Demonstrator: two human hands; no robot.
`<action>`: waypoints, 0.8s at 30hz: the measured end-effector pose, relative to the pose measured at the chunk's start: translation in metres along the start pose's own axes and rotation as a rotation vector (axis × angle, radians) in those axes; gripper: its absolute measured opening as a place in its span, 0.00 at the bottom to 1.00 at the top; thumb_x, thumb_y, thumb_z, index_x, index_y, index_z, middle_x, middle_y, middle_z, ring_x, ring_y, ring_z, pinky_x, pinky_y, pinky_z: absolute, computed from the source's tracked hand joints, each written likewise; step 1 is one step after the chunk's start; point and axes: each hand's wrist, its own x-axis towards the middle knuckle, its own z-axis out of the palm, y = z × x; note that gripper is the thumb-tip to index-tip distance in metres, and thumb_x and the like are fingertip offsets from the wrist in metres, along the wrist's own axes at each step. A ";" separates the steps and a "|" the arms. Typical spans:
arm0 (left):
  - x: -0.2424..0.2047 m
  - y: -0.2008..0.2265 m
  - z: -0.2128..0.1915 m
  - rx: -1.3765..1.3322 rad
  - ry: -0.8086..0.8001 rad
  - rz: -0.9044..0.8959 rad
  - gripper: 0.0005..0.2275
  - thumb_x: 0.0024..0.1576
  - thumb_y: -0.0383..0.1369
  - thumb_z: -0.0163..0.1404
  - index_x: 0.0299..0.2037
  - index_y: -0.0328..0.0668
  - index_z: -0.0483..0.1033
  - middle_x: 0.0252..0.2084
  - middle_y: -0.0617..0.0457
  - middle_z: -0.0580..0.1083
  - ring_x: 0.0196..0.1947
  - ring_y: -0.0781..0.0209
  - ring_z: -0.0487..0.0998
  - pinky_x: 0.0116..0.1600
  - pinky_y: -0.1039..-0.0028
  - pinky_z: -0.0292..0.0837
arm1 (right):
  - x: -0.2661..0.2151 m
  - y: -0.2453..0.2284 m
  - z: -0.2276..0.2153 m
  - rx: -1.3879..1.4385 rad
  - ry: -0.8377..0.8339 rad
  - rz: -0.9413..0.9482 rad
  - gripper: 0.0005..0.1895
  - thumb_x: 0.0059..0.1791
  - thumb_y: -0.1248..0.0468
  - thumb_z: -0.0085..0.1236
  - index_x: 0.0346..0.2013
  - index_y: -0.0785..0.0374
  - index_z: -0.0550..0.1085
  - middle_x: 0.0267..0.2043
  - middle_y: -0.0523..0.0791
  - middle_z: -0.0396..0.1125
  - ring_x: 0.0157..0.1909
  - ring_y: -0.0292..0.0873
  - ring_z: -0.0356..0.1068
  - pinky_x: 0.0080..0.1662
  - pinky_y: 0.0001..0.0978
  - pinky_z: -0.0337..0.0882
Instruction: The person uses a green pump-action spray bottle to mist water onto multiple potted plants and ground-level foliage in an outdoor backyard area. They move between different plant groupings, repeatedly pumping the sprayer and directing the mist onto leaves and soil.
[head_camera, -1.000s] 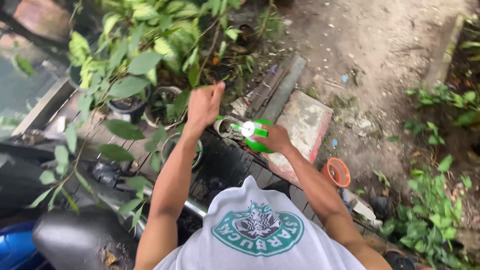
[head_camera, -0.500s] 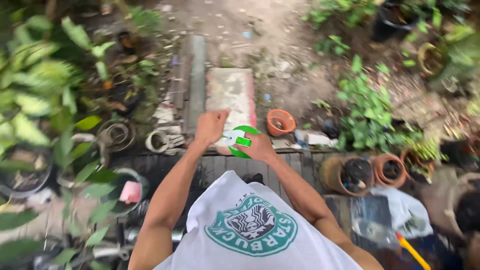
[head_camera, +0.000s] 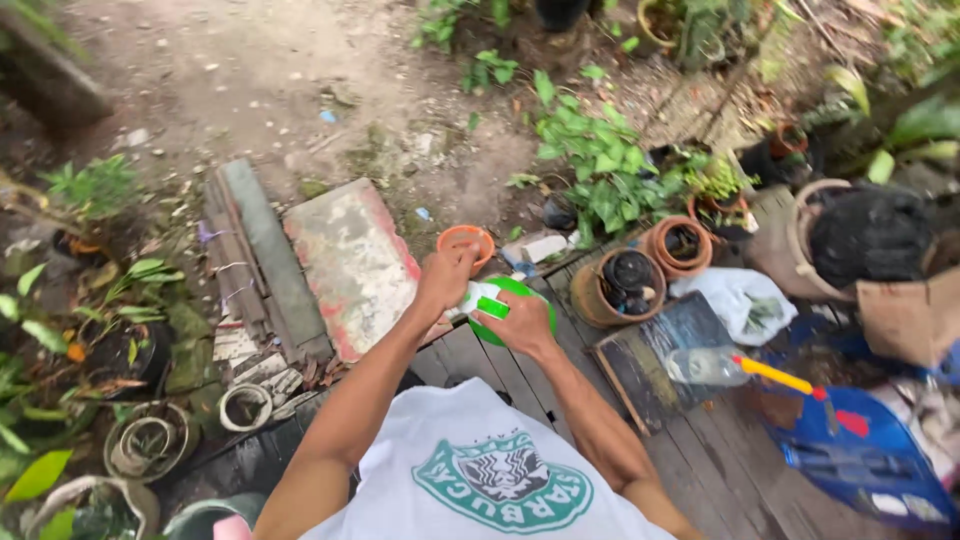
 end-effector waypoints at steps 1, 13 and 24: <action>0.020 -0.013 0.014 0.007 -0.015 0.009 0.27 0.63 0.52 0.40 0.22 0.37 0.74 0.26 0.34 0.74 0.36 0.30 0.76 0.41 0.49 0.67 | 0.002 0.006 -0.005 0.003 0.012 0.014 0.27 0.38 0.39 0.70 0.18 0.55 0.69 0.12 0.51 0.63 0.20 0.53 0.70 0.26 0.39 0.66; 0.094 0.035 -0.011 0.076 -0.274 0.348 0.25 0.65 0.51 0.42 0.22 0.39 0.73 0.25 0.37 0.74 0.32 0.32 0.76 0.36 0.53 0.68 | -0.009 0.058 0.029 0.097 0.289 0.288 0.22 0.37 0.44 0.71 0.16 0.52 0.69 0.09 0.44 0.60 0.15 0.43 0.64 0.23 0.32 0.59; 0.126 -0.026 0.070 0.021 -0.487 0.326 0.26 0.64 0.47 0.41 0.22 0.28 0.73 0.24 0.31 0.73 0.30 0.33 0.74 0.38 0.51 0.66 | 0.000 0.005 0.011 0.019 0.351 0.436 0.20 0.39 0.43 0.69 0.23 0.55 0.76 0.15 0.48 0.68 0.22 0.53 0.72 0.25 0.40 0.66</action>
